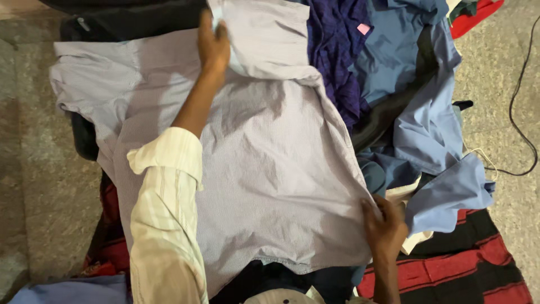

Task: The person folds a light purple striped shirt and places it into an open suitcase. They then pick up a dark purple plaid shirt, button it, and fold it. The person is sitting on a rug with other clothes and a suitcase nearby.

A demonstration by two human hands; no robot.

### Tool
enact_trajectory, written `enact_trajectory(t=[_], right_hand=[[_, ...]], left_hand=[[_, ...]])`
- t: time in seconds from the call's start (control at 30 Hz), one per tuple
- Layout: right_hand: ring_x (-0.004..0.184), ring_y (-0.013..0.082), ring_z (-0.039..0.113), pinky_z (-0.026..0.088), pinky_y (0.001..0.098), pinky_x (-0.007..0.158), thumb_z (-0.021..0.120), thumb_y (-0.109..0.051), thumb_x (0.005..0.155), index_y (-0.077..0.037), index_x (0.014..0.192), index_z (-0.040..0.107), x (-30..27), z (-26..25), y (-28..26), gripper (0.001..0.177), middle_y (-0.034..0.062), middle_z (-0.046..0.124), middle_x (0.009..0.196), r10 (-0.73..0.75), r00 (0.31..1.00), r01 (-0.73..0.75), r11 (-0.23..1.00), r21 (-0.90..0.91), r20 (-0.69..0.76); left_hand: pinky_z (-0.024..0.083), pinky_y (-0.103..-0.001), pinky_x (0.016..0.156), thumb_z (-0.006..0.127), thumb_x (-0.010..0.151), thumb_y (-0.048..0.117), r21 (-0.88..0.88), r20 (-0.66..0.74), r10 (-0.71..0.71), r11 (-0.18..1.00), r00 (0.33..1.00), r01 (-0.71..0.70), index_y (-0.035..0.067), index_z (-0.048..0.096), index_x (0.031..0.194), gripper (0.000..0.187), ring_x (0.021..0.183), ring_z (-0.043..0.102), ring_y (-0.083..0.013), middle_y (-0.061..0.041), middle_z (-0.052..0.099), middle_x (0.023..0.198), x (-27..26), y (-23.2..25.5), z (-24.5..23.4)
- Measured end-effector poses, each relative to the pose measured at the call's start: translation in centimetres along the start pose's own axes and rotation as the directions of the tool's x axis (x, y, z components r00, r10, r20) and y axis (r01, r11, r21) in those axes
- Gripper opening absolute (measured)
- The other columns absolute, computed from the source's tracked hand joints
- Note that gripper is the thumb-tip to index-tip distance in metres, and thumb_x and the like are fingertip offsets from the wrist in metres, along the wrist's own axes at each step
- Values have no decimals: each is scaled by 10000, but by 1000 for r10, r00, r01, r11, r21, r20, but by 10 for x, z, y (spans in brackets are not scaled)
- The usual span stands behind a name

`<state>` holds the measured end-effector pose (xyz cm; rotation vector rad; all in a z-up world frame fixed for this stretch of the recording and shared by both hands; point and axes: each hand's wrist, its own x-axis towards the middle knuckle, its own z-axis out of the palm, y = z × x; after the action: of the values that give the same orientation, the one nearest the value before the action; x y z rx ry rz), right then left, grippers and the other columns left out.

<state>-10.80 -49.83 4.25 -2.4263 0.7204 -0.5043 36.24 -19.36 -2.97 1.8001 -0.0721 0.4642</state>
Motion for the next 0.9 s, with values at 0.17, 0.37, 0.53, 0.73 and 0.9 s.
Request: enact_trajectory(t=[0.17,0.37,0.53,0.73,0.9], right_hand=[[838,216,699,527,327,763,773,-159,940,-69,1124,761,-4,1,15,205,99,718,957,-65,995,65,998,-3,-81],[876,198,701,536,317,782,816,-193,887,-54,1165,714,-8,-7,15,327,104,728,1008,-67,998,66,994,82,8],[708,248,666,525,360,679,871,-231,817,-52,1202,712,-22,-15,34,453,138,741,914,219,967,-204,972,-113,133],[891,148,649,524,311,762,820,-157,836,37,1198,636,-62,-21,96,450,112,703,1022,132,985,-160,944,288,113],[965,174,639,524,307,887,778,-35,907,23,1129,672,-104,-26,96,253,110,691,1061,155,983,-93,886,454,-101]], left_hand=[[525,-434,1036,511,1089,200,226,-172,-237,935,956,272,86,314,1535,501,1218,672,-332,-174,654,1323,32,-21,-24],[501,-482,984,614,999,254,579,104,-240,804,965,137,-3,223,1526,705,1231,558,-431,-300,406,1456,-9,-32,-55],[406,-538,1085,738,969,337,357,564,415,656,714,-664,79,491,1452,601,1325,496,-404,-196,523,1428,-57,37,-36],[443,-440,987,738,809,246,229,701,602,318,382,-920,185,676,1244,444,1171,573,-253,-47,639,1201,-94,103,-22],[466,-357,892,718,916,162,375,641,691,98,334,-922,207,743,1069,161,1034,626,-182,24,672,1070,-83,90,-9]])
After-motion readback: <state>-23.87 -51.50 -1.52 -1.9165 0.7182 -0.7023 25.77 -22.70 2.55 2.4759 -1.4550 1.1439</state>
